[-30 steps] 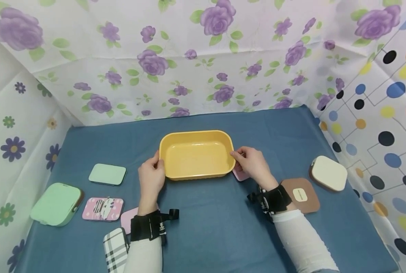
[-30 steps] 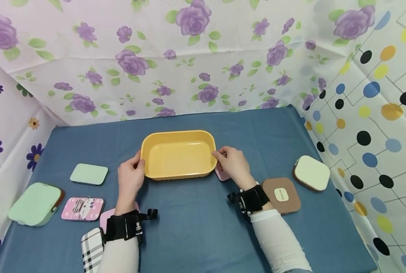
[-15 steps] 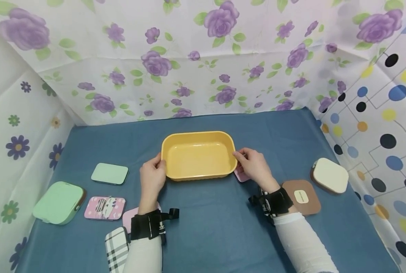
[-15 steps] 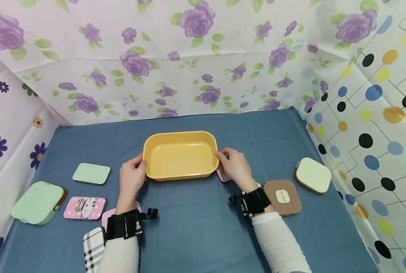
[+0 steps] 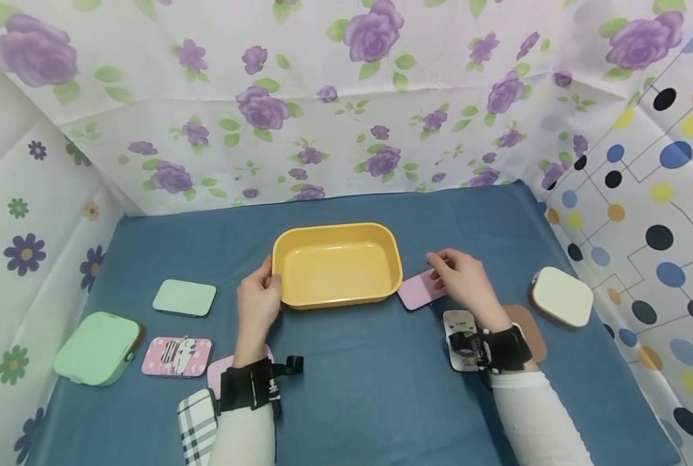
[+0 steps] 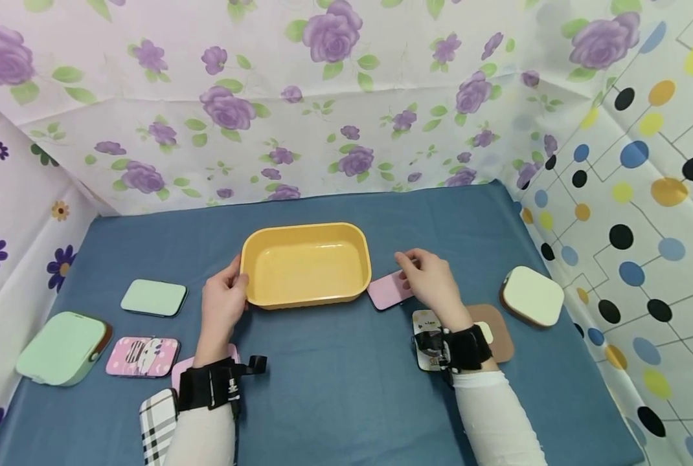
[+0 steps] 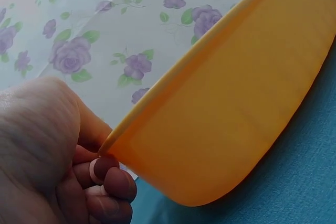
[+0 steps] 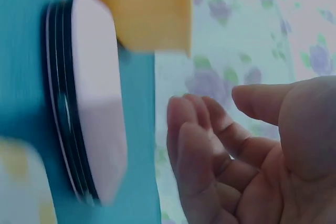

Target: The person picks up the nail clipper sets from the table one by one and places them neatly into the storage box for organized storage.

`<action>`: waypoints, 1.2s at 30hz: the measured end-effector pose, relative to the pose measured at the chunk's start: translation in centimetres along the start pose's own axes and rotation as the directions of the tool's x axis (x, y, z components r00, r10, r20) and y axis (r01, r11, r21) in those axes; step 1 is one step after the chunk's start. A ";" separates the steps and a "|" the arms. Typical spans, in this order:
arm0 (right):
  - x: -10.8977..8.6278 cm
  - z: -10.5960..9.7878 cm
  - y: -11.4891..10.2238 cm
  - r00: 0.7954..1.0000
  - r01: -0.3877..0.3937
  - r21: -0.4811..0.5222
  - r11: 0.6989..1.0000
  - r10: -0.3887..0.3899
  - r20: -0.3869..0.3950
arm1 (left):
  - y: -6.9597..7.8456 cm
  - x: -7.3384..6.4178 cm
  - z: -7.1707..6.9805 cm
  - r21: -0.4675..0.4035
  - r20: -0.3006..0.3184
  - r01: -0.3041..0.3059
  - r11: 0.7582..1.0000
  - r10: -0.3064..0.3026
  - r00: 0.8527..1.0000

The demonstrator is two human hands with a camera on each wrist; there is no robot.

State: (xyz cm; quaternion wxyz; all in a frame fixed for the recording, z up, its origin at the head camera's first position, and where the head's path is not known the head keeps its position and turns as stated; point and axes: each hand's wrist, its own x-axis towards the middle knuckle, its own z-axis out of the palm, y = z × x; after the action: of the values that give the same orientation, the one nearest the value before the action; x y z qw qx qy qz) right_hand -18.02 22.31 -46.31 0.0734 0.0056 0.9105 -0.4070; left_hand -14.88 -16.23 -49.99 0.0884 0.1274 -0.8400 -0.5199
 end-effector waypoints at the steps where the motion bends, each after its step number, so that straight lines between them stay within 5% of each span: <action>1: -0.3 -0.6 0.4 1.000 -0.001 -0.018 1.000 0.001 -0.009 | 0.0 0.0 0.0 0.001 0.001 -0.003 1.000 0.003 1.000; 15: -4.4 -6.9 6.0 0.996 -0.077 -0.166 0.983 0.067 -0.066 | -0.1 0.0 -0.4 -0.017 0.008 0.001 1.000 -0.001 1.000; 24: -5.3 -9.5 9.8 0.971 -0.141 -0.193 0.971 0.098 -0.217 | 0.3 -0.2 -0.2 -0.017 0.011 0.019 1.000 -0.019 1.000; 31: -6.3 -10.1 10.1 0.976 -0.197 -0.141 0.970 0.181 -0.117 | 0.3 -0.2 -0.2 -0.015 0.028 0.048 0.999 -0.047 0.998; 36: -7.8 -9.8 9.3 0.977 -0.211 -0.207 0.955 0.206 -0.044 | 0.2 -0.3 -0.2 -0.011 0.033 0.051 0.999 -0.050 0.998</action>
State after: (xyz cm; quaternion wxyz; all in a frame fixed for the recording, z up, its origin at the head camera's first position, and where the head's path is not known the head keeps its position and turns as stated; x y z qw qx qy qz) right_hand -10.94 36.18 -45.73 0.1061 0.0983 0.9435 -0.2982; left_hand -14.55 -16.23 -49.68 0.0623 0.1394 -0.8347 -0.5291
